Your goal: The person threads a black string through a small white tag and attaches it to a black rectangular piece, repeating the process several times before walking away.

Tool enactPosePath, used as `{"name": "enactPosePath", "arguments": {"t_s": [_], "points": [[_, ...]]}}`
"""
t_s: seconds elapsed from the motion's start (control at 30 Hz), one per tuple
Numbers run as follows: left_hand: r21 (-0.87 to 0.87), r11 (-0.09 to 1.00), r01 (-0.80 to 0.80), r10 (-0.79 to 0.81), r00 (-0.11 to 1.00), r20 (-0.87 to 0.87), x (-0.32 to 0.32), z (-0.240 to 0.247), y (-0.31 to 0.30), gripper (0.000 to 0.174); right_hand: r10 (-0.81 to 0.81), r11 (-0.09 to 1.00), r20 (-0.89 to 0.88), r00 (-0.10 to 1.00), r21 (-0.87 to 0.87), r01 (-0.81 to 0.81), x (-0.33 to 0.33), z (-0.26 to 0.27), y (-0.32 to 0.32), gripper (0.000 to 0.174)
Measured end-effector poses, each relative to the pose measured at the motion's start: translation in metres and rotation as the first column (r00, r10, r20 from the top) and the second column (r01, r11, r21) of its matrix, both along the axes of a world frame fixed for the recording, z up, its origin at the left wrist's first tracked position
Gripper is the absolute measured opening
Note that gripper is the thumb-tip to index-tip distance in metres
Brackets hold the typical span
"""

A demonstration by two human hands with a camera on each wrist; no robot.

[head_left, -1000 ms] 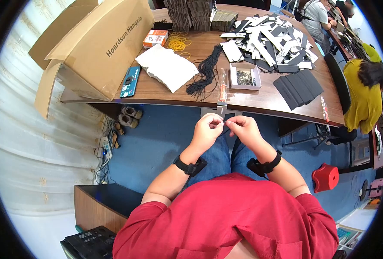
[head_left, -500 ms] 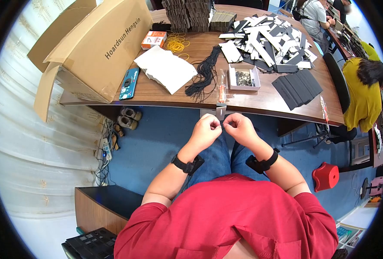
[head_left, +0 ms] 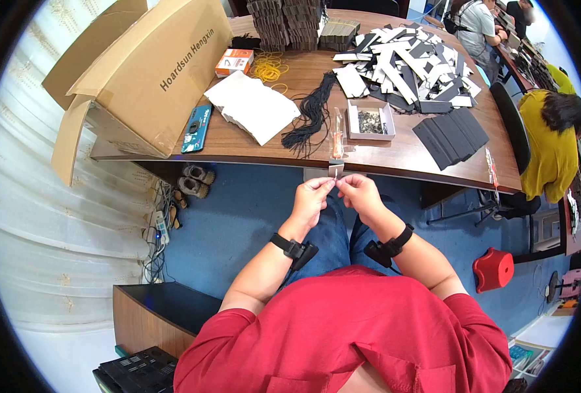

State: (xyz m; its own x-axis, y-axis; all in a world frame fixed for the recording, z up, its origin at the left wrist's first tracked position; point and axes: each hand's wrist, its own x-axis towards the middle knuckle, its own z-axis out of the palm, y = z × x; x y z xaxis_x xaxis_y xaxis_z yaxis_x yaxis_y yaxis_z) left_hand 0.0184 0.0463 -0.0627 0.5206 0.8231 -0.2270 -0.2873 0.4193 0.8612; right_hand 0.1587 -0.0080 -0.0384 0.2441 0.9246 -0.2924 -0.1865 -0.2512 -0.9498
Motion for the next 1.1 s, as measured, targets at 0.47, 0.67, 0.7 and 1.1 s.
{"name": "enactPosePath", "arguments": {"t_s": [0.47,0.67,0.7,1.1], "points": [[0.352,0.929,-0.112,0.155,0.983,-0.098,0.014,-0.016,-0.003,0.012,-0.419,0.822,0.878,0.232,0.476,-0.314,0.004,0.035,-0.007,0.034],[0.338,0.937,-0.090,0.137,0.984,-0.116,0.012,-0.014,-0.003,0.012,-0.363,0.867,0.872,0.327,0.445,-0.223,-0.004,0.038,-0.010,0.032],[0.335,0.938,-0.089,0.134,0.984,-0.115,0.012,-0.014,-0.003,0.012,-0.370,0.863,0.874,0.316,0.449,-0.231,-0.004,0.038,-0.009,0.032],[0.338,0.939,-0.063,0.117,0.983,-0.142,0.010,-0.011,-0.003,0.013,-0.454,0.811,0.877,0.156,0.479,-0.336,-0.002,0.041,-0.009,0.028]]}}
